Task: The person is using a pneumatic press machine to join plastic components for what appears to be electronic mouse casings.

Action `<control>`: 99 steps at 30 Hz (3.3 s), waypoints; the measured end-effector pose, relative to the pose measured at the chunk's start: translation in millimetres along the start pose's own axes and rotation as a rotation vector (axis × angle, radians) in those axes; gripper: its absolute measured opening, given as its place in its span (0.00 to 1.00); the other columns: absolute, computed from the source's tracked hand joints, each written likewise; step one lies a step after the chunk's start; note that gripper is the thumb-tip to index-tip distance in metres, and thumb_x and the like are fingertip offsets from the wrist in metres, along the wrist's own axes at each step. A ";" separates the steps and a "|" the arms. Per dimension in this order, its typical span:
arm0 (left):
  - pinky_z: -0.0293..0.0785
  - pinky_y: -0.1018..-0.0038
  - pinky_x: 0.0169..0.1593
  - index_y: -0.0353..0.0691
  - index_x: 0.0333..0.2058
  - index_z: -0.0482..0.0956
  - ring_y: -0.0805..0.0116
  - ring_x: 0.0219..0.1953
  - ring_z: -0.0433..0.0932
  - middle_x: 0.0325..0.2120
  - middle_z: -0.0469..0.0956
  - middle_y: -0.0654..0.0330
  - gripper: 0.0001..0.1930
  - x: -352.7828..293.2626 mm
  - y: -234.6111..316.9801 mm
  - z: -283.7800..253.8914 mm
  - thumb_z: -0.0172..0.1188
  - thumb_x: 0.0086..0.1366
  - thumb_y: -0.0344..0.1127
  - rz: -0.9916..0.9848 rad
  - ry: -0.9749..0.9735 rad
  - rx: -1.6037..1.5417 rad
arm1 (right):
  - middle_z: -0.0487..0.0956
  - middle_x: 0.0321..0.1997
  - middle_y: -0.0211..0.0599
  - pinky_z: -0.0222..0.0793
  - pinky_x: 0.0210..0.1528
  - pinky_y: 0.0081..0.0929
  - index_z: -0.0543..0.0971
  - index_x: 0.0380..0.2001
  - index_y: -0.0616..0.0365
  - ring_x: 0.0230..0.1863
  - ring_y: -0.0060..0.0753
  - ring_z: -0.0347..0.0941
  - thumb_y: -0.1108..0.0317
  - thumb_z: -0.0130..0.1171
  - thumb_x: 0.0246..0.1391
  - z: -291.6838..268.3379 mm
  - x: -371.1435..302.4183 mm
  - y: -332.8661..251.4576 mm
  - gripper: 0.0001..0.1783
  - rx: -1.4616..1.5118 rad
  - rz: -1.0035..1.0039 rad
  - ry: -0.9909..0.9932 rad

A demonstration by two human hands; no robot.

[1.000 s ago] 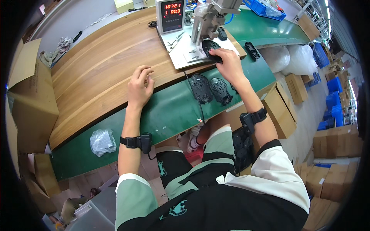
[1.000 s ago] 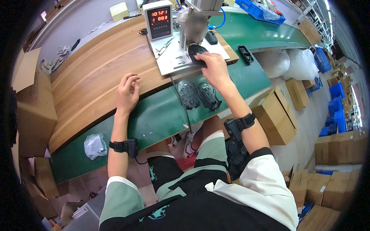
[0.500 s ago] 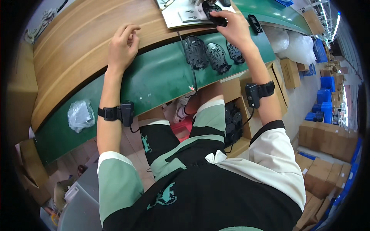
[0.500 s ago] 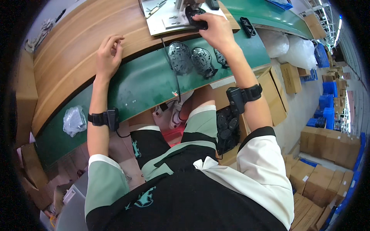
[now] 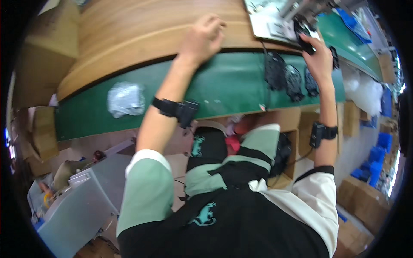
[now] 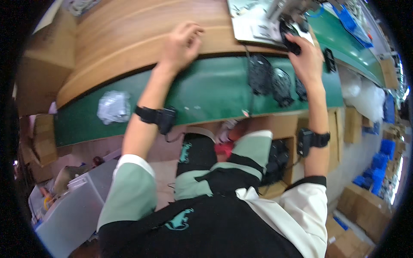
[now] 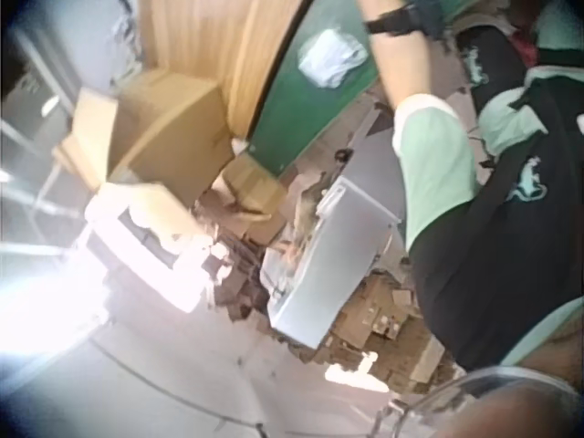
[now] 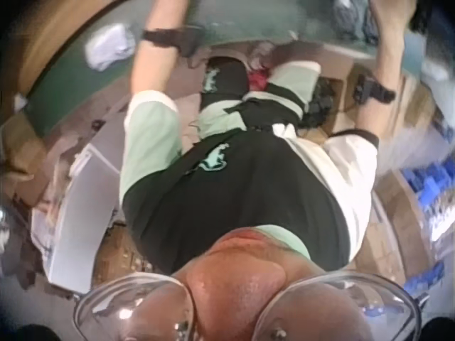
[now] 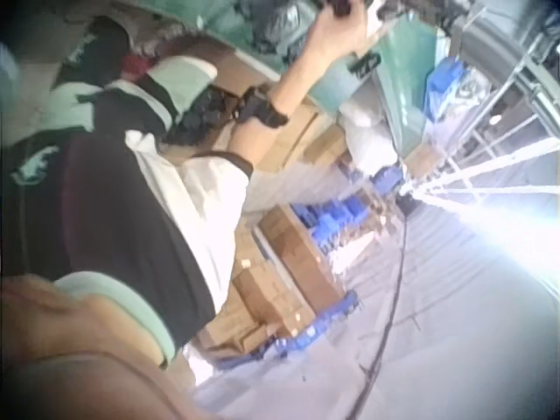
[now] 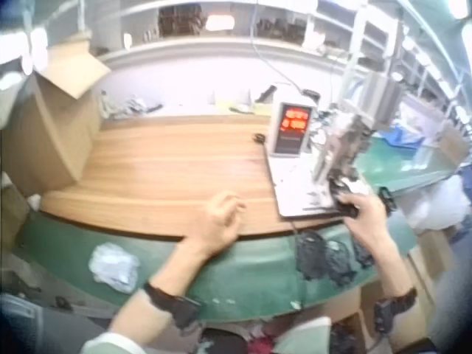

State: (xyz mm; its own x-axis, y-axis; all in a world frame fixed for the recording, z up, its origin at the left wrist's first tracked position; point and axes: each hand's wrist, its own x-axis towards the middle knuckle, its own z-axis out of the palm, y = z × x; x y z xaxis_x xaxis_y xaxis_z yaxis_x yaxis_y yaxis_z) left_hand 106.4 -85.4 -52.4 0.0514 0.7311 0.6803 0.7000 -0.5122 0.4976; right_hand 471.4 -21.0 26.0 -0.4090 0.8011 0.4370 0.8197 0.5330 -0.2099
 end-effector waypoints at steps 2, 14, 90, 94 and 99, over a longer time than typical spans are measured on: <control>0.84 0.68 0.42 0.39 0.42 0.84 0.64 0.37 0.86 0.44 0.83 0.56 0.09 -1.1 6.6 5.2 0.62 0.63 0.25 -0.045 -0.008 -0.004 | 0.86 0.55 0.38 0.75 0.61 0.36 0.86 0.52 0.54 0.57 0.46 0.81 0.78 0.62 0.47 -2.3 -6.2 -8.0 0.26 -0.008 0.036 0.016; 0.82 0.60 0.45 0.39 0.39 0.82 0.52 0.45 0.83 0.45 0.80 0.54 0.07 2.7 15.1 -0.6 0.62 0.62 0.26 -0.075 -0.004 0.001 | 0.85 0.50 0.39 0.76 0.57 0.41 0.85 0.51 0.54 0.53 0.50 0.81 0.83 0.62 0.44 4.9 -8.6 -19.1 0.27 0.082 0.072 0.107; 0.78 0.66 0.58 0.35 0.51 0.81 0.52 0.52 0.83 0.50 0.84 0.49 0.13 -203.8 317.7 288.2 0.63 0.68 0.24 0.137 -1.140 -0.753 | 0.86 0.53 0.47 0.76 0.60 0.37 0.82 0.56 0.55 0.58 0.43 0.82 0.64 0.72 0.55 51.4 -541.8 -12.7 0.24 0.531 1.500 0.507; 0.73 0.66 0.66 0.33 0.58 0.77 0.62 0.61 0.78 0.57 0.78 0.56 0.18 -262.8 322.2 339.1 0.61 0.70 0.22 -0.342 -1.322 -0.999 | 0.82 0.50 0.33 0.75 0.59 0.44 0.78 0.58 0.48 0.55 0.41 0.78 0.62 0.72 0.59 107.7 -613.5 20.9 0.25 1.001 2.088 0.764; 0.58 0.63 0.76 0.34 0.59 0.75 0.53 0.77 0.58 0.74 0.60 0.48 0.20 -278.5 355.0 328.2 0.52 0.70 0.18 -0.459 -1.442 -1.293 | 0.71 0.70 0.38 0.69 0.66 0.55 0.66 0.70 0.43 0.68 0.43 0.68 0.62 0.70 0.61 115.0 -686.5 48.4 0.37 1.137 1.951 0.903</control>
State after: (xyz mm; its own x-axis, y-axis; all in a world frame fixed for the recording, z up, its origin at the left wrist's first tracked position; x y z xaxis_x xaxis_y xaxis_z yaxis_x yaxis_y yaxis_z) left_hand 574.4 -323.0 -241.8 0.9473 0.2977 -0.1179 0.0217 0.3078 0.9512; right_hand 745.8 -513.8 -384.7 0.6640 0.2558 -0.7026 -0.6664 -0.2238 -0.7113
